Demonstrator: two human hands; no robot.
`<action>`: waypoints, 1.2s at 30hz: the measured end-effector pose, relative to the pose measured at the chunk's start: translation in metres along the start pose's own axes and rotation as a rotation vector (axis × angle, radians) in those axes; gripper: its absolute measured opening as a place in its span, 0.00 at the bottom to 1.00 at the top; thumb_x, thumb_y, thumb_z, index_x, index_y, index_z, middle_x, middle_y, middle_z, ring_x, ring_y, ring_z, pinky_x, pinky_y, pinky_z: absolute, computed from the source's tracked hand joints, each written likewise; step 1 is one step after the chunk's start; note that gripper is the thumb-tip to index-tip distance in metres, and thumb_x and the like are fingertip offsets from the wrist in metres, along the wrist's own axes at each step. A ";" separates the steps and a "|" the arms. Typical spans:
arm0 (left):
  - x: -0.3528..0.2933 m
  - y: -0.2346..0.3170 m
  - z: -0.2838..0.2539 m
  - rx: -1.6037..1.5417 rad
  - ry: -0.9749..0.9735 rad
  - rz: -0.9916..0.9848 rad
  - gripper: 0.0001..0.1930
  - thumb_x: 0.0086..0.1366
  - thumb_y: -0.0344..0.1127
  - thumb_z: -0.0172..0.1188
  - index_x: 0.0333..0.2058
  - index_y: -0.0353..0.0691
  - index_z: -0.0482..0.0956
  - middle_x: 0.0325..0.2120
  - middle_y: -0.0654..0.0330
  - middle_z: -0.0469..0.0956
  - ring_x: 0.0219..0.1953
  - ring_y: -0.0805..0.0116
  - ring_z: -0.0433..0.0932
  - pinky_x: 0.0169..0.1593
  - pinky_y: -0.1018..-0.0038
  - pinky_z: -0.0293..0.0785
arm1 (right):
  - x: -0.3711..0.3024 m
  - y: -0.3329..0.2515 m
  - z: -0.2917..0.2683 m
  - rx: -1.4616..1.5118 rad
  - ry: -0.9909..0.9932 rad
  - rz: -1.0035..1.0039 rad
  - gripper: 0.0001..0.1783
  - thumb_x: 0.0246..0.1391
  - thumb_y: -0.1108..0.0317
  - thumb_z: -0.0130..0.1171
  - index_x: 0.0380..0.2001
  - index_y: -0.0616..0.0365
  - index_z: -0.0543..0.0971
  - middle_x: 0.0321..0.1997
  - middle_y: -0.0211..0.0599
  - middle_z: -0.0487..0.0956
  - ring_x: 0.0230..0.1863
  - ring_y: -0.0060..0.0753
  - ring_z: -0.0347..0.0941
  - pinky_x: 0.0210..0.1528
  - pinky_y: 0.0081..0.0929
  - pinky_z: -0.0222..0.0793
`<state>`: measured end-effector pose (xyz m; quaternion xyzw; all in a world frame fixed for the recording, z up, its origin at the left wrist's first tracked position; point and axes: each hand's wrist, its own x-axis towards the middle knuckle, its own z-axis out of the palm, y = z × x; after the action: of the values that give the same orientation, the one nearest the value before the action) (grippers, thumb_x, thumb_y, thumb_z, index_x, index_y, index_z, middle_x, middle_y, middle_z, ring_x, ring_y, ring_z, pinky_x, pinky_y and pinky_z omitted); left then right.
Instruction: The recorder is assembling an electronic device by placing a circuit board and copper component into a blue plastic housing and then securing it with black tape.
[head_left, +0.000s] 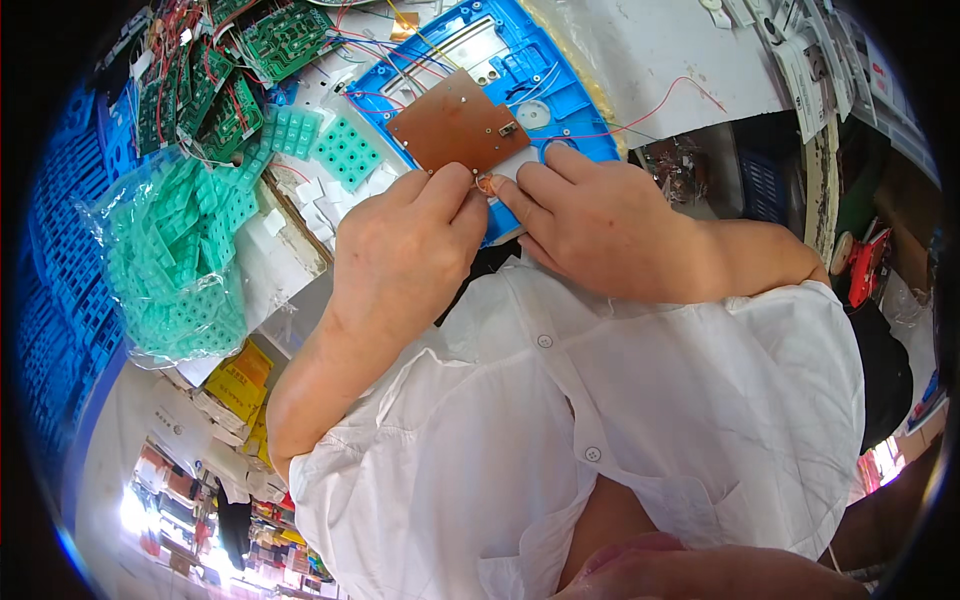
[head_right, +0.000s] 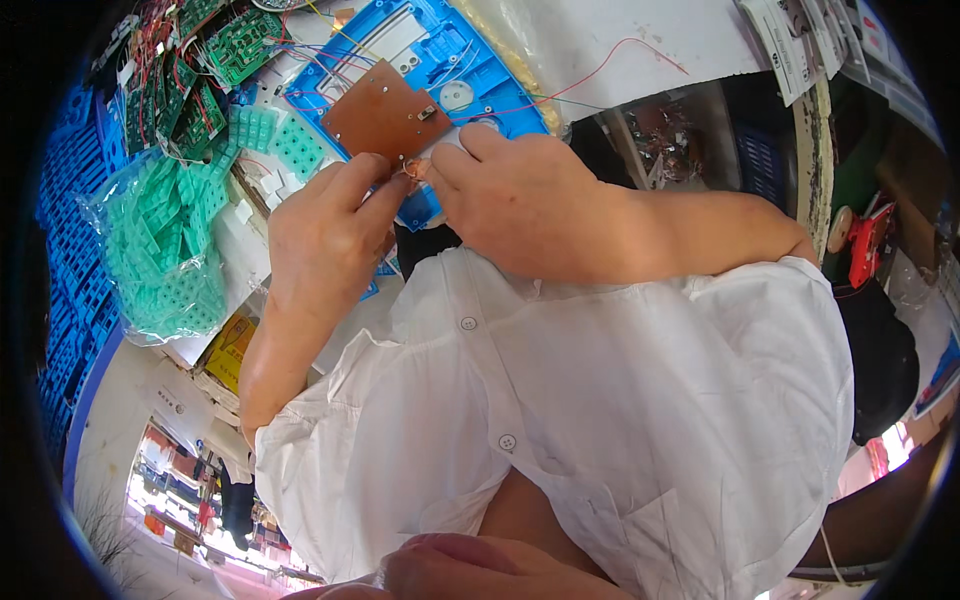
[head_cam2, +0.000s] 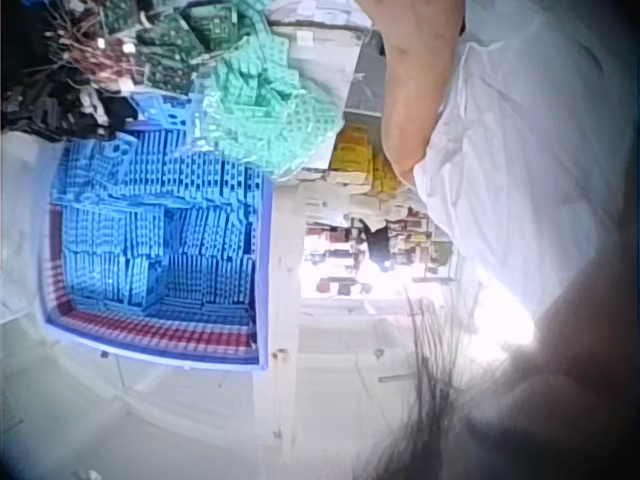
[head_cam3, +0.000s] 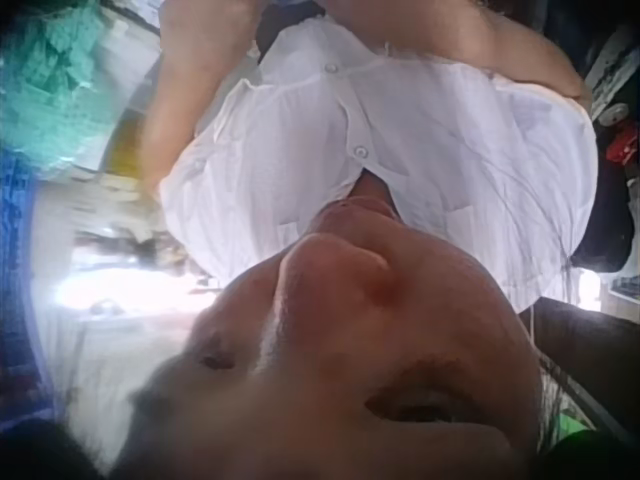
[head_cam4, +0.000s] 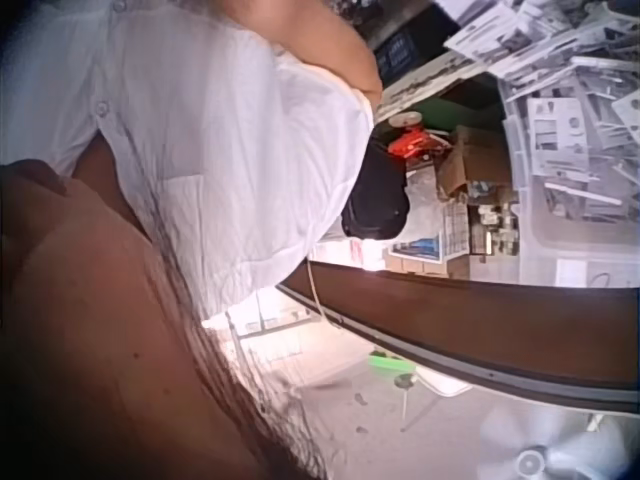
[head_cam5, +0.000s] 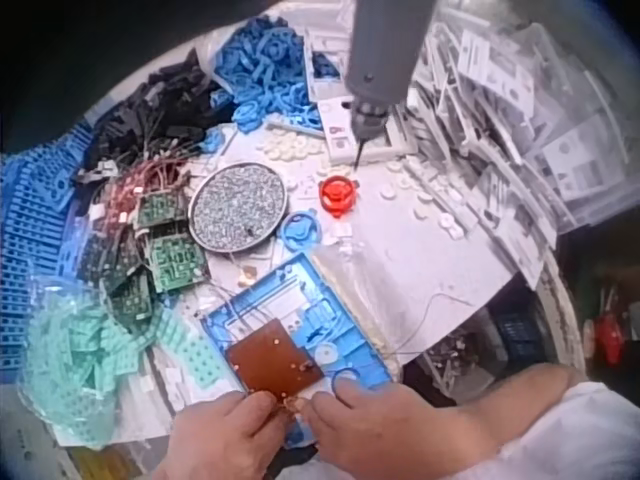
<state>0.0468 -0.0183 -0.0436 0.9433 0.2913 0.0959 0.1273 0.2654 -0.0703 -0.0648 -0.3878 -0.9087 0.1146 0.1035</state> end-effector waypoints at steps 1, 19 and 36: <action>-0.001 -0.001 -0.001 0.000 0.003 0.008 0.04 0.51 0.30 0.65 0.27 0.40 0.80 0.28 0.66 0.71 0.30 0.71 0.75 0.25 0.74 0.73 | 0.000 -0.001 -0.001 0.000 -0.021 -0.005 0.14 0.47 0.66 0.63 0.37 0.60 0.87 0.37 0.31 0.76 0.42 0.34 0.70 0.31 0.19 0.69; -0.088 0.017 0.026 -0.689 0.330 -0.785 0.23 0.54 0.26 0.73 0.50 0.38 0.79 0.40 0.62 0.82 0.23 0.79 0.69 0.27 0.82 0.66 | 0.003 0.008 0.000 0.150 0.011 0.027 0.33 0.46 0.63 0.71 0.58 0.58 0.78 0.36 0.28 0.73 0.41 0.31 0.73 0.29 0.25 0.76; -0.066 -0.001 0.009 -1.049 0.354 -0.827 0.03 0.69 0.25 0.63 0.39 0.31 0.80 0.28 0.67 0.79 0.29 0.83 0.73 0.34 0.83 0.67 | 0.014 0.000 -0.011 -0.062 -0.210 -0.099 0.43 0.48 0.57 0.70 0.69 0.54 0.70 0.39 0.28 0.73 0.40 0.32 0.72 0.29 0.22 0.75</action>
<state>-0.0047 -0.0565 -0.0597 0.5388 0.5586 0.3201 0.5433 0.2591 -0.0591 -0.0528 -0.3315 -0.9357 0.1211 0.0012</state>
